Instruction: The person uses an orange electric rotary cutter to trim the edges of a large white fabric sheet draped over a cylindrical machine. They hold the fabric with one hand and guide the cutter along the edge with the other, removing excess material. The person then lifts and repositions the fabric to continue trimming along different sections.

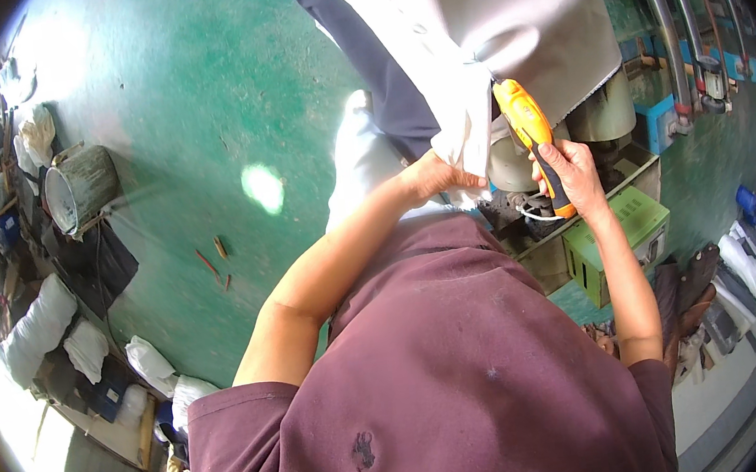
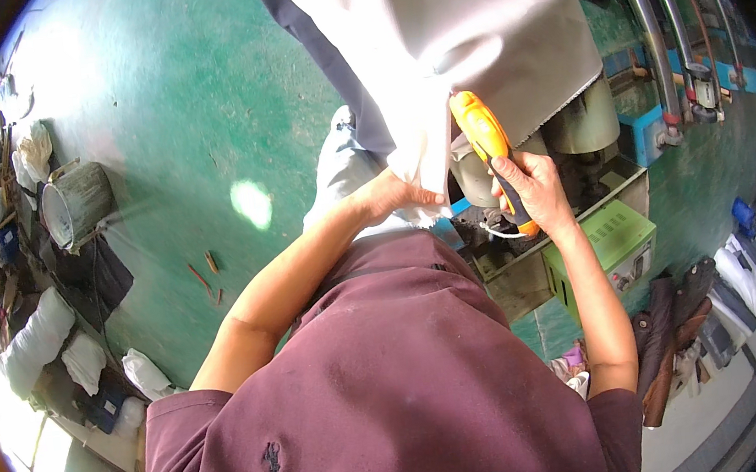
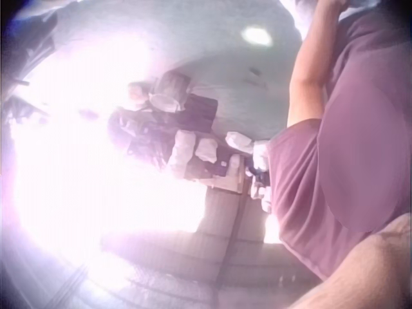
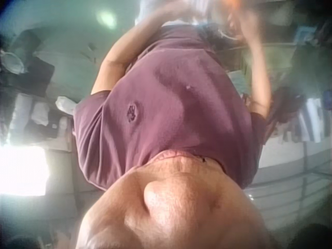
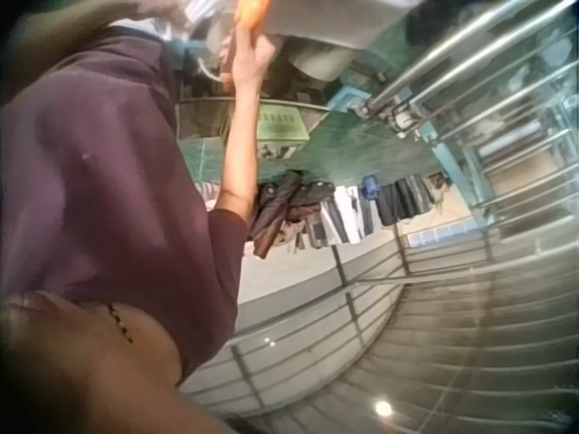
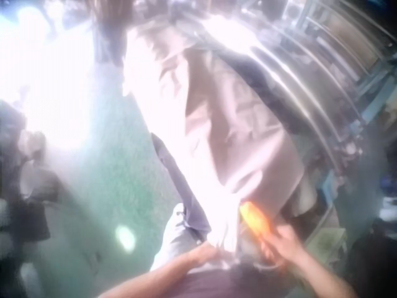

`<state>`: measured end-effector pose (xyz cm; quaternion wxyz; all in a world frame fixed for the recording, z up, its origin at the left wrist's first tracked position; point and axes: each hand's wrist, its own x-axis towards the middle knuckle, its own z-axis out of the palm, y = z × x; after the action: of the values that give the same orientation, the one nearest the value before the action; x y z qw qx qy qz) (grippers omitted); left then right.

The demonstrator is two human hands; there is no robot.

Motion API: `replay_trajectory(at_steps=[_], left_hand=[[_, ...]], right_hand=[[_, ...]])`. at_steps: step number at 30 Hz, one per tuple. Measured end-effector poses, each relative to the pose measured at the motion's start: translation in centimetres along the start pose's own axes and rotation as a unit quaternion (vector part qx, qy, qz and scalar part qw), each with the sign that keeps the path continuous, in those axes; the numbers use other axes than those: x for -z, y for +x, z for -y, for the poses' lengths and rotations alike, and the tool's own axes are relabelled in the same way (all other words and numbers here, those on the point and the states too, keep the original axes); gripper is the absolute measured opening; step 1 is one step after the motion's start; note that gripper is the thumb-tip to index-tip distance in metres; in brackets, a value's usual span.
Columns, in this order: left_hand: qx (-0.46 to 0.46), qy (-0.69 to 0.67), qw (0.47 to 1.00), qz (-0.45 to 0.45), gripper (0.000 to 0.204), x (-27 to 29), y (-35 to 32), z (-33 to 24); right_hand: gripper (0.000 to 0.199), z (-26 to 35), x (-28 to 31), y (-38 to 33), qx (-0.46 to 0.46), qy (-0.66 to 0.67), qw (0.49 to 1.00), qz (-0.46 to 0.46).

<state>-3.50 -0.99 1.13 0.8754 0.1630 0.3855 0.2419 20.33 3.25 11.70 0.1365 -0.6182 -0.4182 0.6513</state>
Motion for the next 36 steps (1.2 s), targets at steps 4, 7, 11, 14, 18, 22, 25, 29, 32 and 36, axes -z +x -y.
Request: replay_trajectory(at_steps=[4,7,11,14,18,22,25,29,32,36], left_hand=[[-0.027,0.035,0.999,-0.014,0.044,-0.1,-0.6,-0.4],[-0.018,0.036,0.999,-0.002,0.044,-0.1,-1.2,-1.2],[-0.045,0.046,0.998,0.003,0.044,0.3,-1.3,-0.7],[-0.012,0.089,0.996,-0.009,0.044,-0.1,-2.6,-2.6],[-0.042,0.141,0.989,-0.004,0.050,2.0,-1.5,-0.2],[0.082,0.267,0.960,-0.014,0.068,5.3,0.9,0.2],[-0.049,0.012,0.998,-0.035,0.079,7.2,4.1,1.3],[-0.099,-0.219,0.968,-0.069,0.065,6.7,7.9,-0.7],[-0.026,-0.272,0.951,-0.143,0.054,4.3,9.3,-3.5],[-0.028,-0.322,0.938,-0.123,0.043,3.9,11.1,-3.3]], right_hand=[[0.047,0.0,0.3,0.6,-0.004,-0.005,1.000,0.012],[0.047,0.1,0.3,1.0,-0.004,-0.009,1.000,0.015],[0.047,0.3,0.1,1.3,0.000,-0.022,1.000,0.022],[0.046,0.3,0.2,1.6,0.001,-0.027,0.999,0.025],[0.045,0.1,0.3,2.1,-0.002,-0.032,0.999,0.035],[0.043,-0.6,0.1,1.8,0.013,-0.053,0.998,0.033],[0.042,-0.8,0.1,1.6,0.015,-0.057,0.998,0.033],[0.041,-1.8,0.3,1.3,0.007,-0.063,0.998,0.015],[0.037,-2.0,-0.3,0.9,-0.005,-0.019,1.000,0.001],[0.037,-1.8,-0.9,0.7,-0.005,-0.036,0.999,0.006]])
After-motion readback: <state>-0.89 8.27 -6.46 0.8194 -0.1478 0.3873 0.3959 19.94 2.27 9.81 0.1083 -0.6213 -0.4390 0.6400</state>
